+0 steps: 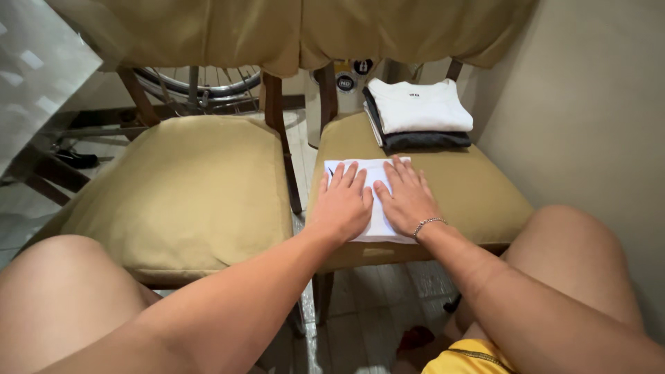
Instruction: The person folds a white t-shirt on a chair, smoothing and aligning the fabric, then folds it into a compact rectangle. They repeat the process with a second white t-shirt that has a graphic print, unfolding and refolding it before stacking it with the first.
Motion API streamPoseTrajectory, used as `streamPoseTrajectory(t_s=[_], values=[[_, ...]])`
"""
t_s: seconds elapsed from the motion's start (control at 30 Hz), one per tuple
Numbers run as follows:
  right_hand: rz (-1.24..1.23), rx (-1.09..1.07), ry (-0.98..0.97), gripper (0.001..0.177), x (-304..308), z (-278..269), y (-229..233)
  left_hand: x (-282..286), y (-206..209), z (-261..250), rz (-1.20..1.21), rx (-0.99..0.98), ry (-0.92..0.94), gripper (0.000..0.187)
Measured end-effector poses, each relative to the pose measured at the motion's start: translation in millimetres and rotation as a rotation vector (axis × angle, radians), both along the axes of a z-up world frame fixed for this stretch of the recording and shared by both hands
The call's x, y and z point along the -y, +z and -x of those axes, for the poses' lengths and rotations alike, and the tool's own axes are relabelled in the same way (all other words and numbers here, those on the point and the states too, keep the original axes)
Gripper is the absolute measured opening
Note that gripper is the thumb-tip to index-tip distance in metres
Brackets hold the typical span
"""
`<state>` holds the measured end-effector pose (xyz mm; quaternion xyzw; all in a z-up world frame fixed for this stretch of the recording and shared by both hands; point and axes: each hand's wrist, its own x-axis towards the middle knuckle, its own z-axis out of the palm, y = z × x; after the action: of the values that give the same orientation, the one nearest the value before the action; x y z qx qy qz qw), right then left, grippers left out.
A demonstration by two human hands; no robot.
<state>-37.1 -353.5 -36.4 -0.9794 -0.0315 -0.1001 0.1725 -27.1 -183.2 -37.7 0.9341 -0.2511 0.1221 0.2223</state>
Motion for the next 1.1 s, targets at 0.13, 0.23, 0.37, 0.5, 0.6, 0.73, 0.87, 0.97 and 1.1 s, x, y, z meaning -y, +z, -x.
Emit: streamPoseTrajectory(t_s=[0.13, 0.23, 0.37, 0.5, 0.6, 0.73, 0.87, 0.97, 1.1], values=[[-0.062, -0.092, -0.099, 0.072, 6.5, -7.0, 2.6, -7.3, 1.5, -10.4, 0.045, -0.124, -0.01, 0.061], [-0.118, -0.137, -0.146, 0.074, 11.6, -4.3, 2.2, -7.3, 2.7, -11.2, 0.063, -0.153, -0.013, 0.062], [-0.131, -0.135, -0.161, 0.073, 6.8, -3.6, 8.3, -14.6, 10.3, -6.5, 0.339, -0.219, 0.257, 0.07], [0.003, 0.175, -0.23, 0.075, -5.7, 9.7, 16.6, -22.3, 19.8, -9.2, 0.561, -0.667, 0.524, 0.062], [-0.001, 0.241, -0.255, 0.064, -16.8, 19.8, 27.5, -21.8, 27.8, -21.8, 0.826, -0.974, 0.444, 0.054], [-0.258, -0.016, -0.409, 0.05, -28.7, 16.3, 36.2, -15.9, 34.5, -27.9, 0.876, -1.11, 0.339, 0.047], [-0.636, -0.124, -0.447, 0.055, -19.1, 8.3, 38.7, 2.9, 61.6, -19.7, 0.984, -1.078, 0.078, 0.038], [-1.308, -0.315, -0.396, 0.066, -7.9, 6.4, 45.2, 29.0, 96.2, -4.8, 0.857, -0.855, -0.076, 0.041], [-2.113, -0.425, 0.0, 0.057, 15.7, 23.2, 58.7, 60.5, 123.9, 31.5, 0.329, -0.401, -0.216, 0.059]])
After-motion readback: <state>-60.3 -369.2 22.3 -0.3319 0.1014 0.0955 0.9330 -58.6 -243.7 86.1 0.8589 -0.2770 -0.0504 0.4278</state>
